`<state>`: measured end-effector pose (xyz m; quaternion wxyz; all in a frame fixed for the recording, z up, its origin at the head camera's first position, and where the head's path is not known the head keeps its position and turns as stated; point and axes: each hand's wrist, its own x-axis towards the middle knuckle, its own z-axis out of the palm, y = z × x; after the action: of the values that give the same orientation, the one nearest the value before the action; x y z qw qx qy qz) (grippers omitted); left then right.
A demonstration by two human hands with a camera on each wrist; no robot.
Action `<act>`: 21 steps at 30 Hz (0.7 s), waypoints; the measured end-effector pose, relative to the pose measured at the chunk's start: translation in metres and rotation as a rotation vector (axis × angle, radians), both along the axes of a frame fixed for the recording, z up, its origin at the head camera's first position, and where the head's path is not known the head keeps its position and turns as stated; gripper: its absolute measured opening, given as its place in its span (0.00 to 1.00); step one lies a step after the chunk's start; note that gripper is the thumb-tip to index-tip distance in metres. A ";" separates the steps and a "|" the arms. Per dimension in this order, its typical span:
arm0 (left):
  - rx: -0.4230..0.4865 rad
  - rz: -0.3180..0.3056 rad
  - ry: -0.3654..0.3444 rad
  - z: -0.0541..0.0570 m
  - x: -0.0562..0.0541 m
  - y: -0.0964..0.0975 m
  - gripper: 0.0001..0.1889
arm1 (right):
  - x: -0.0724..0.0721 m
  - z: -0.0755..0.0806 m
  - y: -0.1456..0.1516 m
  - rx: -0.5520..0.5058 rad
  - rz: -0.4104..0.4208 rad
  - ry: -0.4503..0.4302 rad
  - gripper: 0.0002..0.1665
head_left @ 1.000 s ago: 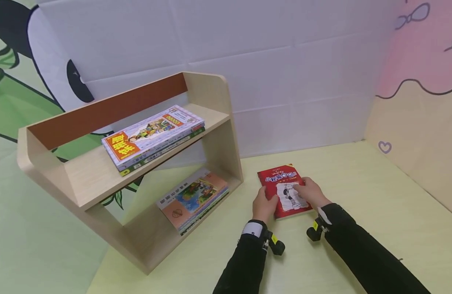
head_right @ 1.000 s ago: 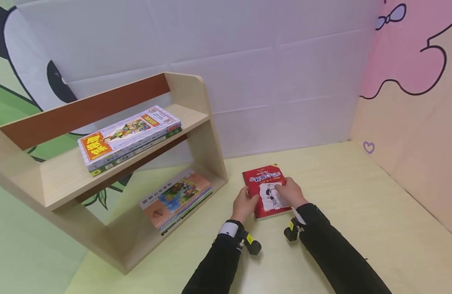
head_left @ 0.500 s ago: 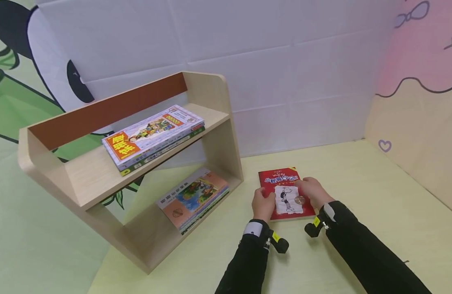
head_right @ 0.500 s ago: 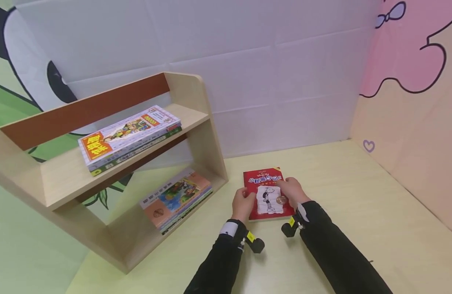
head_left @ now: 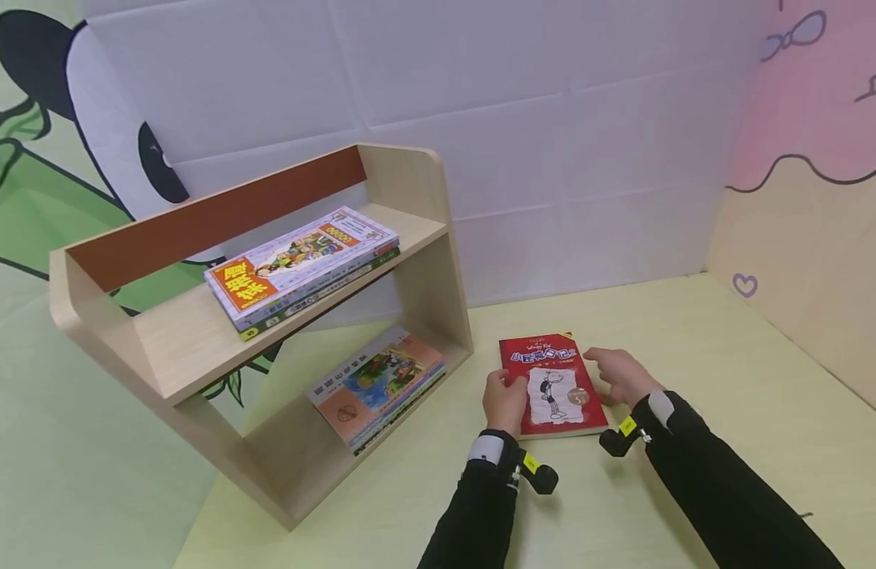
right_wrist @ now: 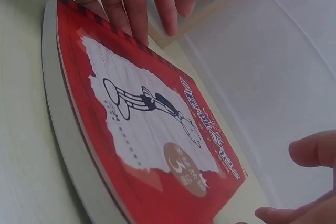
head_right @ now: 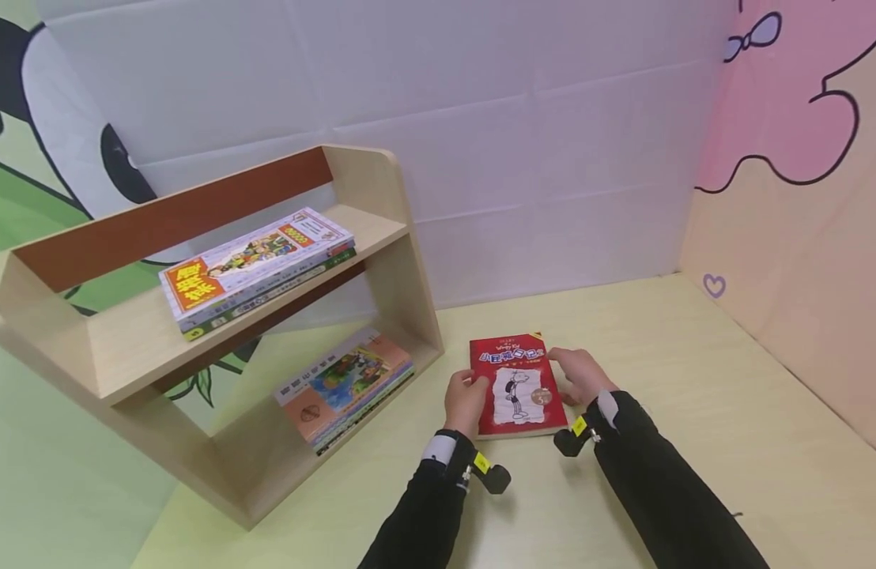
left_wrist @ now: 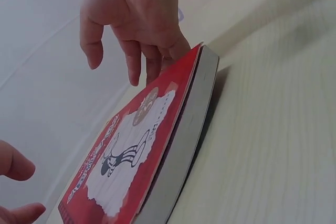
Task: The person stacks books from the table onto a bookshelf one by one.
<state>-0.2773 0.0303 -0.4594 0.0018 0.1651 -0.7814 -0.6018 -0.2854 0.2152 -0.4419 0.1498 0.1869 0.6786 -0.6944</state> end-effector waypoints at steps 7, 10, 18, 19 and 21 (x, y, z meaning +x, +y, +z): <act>-0.014 0.008 -0.001 -0.003 0.000 -0.003 0.25 | 0.006 0.002 0.002 -0.150 -0.037 -0.018 0.41; 0.001 0.017 -0.011 -0.003 0.001 -0.006 0.25 | 0.007 0.001 -0.002 -0.110 0.011 0.001 0.42; 0.175 0.045 -0.031 -0.002 0.004 -0.012 0.27 | 0.008 -0.005 -0.012 0.040 0.007 0.040 0.38; 0.202 0.041 -0.038 -0.001 0.004 -0.013 0.28 | 0.009 -0.006 -0.014 0.055 0.001 0.040 0.38; 0.246 0.031 -0.053 0.000 0.005 -0.014 0.31 | 0.009 -0.007 -0.018 0.094 0.012 0.060 0.38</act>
<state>-0.2722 0.0166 -0.4594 -0.0296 0.1918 -0.6987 -0.6886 -0.2760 0.1972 -0.4485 0.1245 0.1688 0.7157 -0.6661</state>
